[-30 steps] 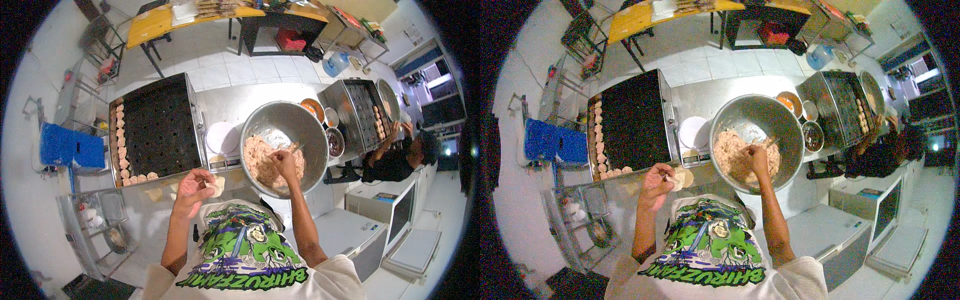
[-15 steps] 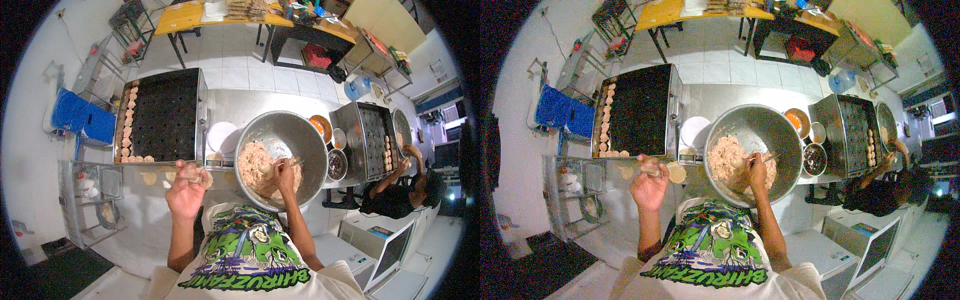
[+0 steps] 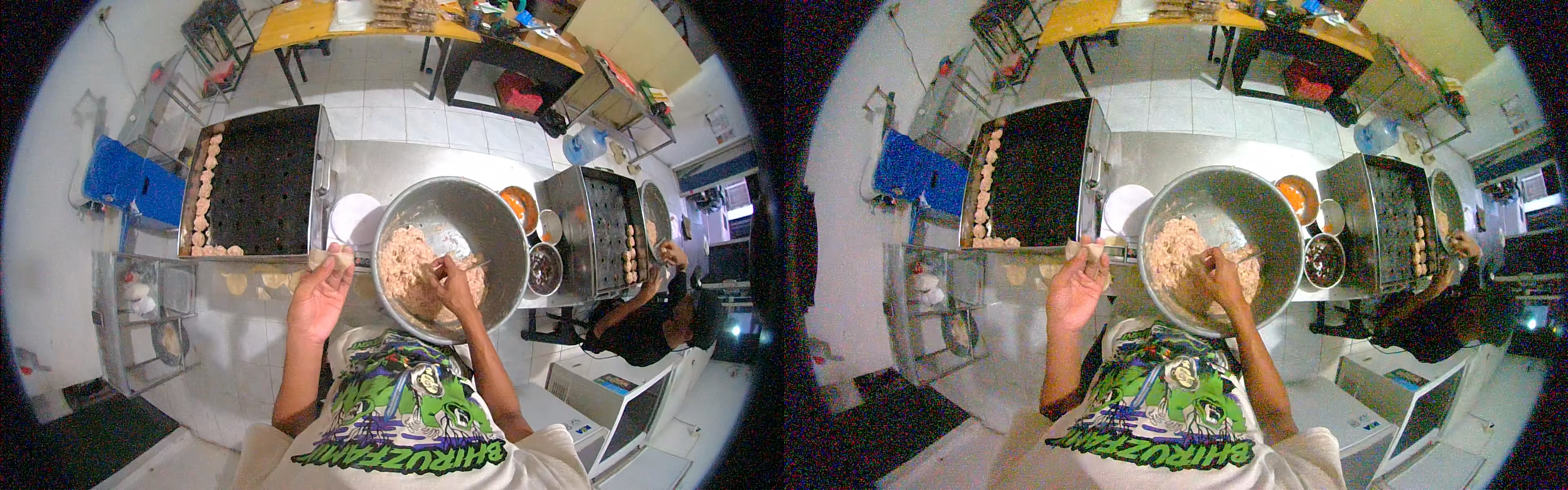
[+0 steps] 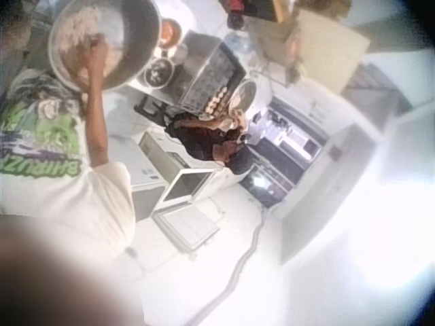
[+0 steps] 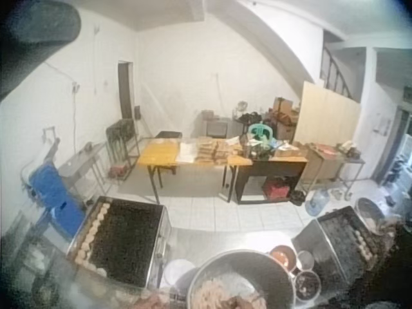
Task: The person scoops meat filling from a large metal bowl and places it onto round dough wrappers held in the left hand, then folds and seals each dumpling by hand. Finished dumplings are placed in rows on a perforated metal tray. The process repeats continuously throughout the clip.
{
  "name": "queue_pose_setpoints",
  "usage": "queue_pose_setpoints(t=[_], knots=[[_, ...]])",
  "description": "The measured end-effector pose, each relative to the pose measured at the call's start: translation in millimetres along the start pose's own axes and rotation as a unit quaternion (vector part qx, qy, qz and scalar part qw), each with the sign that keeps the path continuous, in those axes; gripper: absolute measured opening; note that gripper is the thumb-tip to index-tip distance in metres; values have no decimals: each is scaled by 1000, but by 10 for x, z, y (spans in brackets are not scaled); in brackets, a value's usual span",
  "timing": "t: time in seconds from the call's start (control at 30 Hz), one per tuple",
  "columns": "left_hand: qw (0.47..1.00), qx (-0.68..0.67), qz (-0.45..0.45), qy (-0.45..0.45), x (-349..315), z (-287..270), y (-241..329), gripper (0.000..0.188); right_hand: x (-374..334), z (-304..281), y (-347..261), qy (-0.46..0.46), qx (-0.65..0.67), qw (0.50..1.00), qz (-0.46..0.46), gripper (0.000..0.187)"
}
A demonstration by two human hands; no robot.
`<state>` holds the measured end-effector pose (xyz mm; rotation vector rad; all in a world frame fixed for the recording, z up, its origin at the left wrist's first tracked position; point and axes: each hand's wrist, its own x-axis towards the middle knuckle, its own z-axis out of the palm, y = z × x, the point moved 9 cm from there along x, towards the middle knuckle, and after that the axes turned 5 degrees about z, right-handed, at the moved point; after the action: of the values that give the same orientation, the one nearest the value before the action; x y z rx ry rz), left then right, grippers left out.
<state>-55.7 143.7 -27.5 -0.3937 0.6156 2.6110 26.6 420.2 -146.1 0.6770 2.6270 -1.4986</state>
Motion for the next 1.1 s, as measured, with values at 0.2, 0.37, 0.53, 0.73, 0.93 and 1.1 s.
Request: queue_pose_setpoints(t=[0.2, 0.37, 0.53, 0.73, 0.93, 1.1], knots=[[999, 13, -37, 27, -90, 104, -247, 32, -13, 13, 111, 0, -18, 1000, -21, 14], [999, 38, -12, 2, -83, 71, -228, 29, -19, -5, 49, -31, -90, 992, -86, 16], [986, 156, 41, -36, -105, 97, -161, 24, 14, -7, 28, -61, -79, 995, -24, 18], [951, 283, 81, -94, -131, 332, -152, 25, 80, 32, -298, -126, 284, 949, 55, 20], [930, 348, 59, -105, -102, 370, -250, 28, 304, 88, 146, -9, -92, 994, -65, 26], [965, 257, 13, -42, -69, 205, -333, 29, 176, -79, 55, 16, -113, 993, -27, 28]])
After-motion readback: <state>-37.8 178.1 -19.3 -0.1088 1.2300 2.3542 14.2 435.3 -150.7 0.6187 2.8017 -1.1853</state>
